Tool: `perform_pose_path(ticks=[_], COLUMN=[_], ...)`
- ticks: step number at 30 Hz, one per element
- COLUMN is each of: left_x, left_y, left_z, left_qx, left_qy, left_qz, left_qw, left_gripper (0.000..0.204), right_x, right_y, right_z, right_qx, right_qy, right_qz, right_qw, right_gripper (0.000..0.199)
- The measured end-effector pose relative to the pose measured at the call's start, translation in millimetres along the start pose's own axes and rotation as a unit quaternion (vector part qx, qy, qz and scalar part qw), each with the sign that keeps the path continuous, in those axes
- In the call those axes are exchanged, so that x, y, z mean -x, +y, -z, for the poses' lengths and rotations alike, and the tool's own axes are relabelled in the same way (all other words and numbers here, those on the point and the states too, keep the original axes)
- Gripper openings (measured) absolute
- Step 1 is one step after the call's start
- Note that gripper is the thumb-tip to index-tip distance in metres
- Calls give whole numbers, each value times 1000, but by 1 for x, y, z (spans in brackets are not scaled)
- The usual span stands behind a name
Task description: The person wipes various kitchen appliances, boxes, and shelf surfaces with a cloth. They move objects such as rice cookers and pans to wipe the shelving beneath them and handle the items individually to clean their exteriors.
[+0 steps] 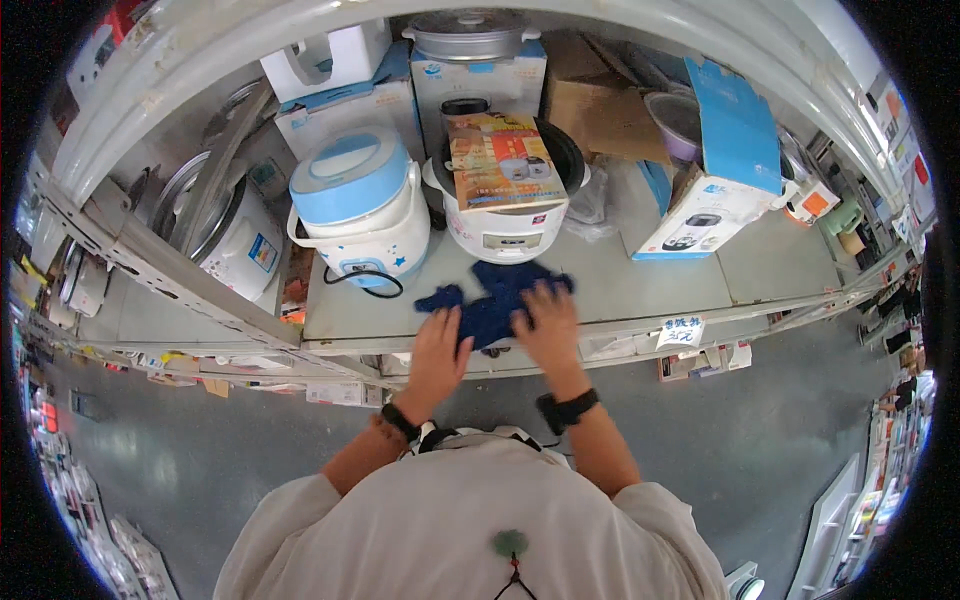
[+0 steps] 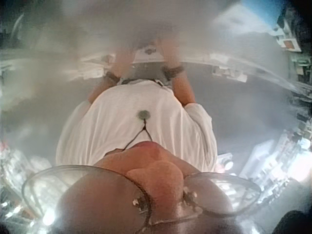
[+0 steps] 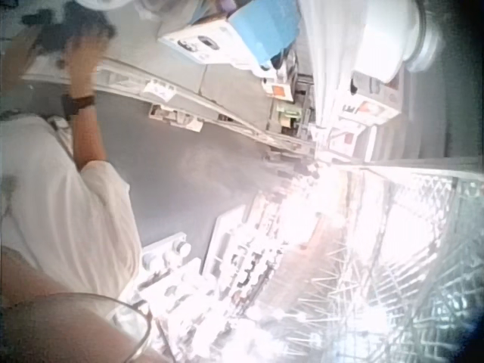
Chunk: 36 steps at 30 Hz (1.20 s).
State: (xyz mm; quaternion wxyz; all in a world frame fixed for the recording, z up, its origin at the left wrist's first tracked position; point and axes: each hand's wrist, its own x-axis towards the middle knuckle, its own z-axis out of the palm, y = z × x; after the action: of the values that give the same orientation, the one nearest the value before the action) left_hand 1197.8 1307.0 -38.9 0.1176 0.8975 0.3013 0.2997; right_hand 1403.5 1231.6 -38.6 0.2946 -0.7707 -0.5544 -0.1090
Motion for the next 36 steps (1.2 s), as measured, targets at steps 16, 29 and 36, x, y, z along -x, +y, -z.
perform_pose_path(ticks=[16,29,36], left_x=[1,-9,-69], left_y=[28,14,111], left_z=[-52,-52,-100], left_qx=[-4,-89,16], left_qy=[60,52,-113], left_qz=[-7,10,-207], left_qw=[998,995,972], left_gripper=[35,58,66], right_x=[-24,22,41], right_y=[9,7,160], right_z=[-13,5,61], right_qx=[110,54,224], right_qy=[-54,-57,114], right_qz=[-31,13,-193], right_qw=[992,997,949], right_gripper=[49,46,45])
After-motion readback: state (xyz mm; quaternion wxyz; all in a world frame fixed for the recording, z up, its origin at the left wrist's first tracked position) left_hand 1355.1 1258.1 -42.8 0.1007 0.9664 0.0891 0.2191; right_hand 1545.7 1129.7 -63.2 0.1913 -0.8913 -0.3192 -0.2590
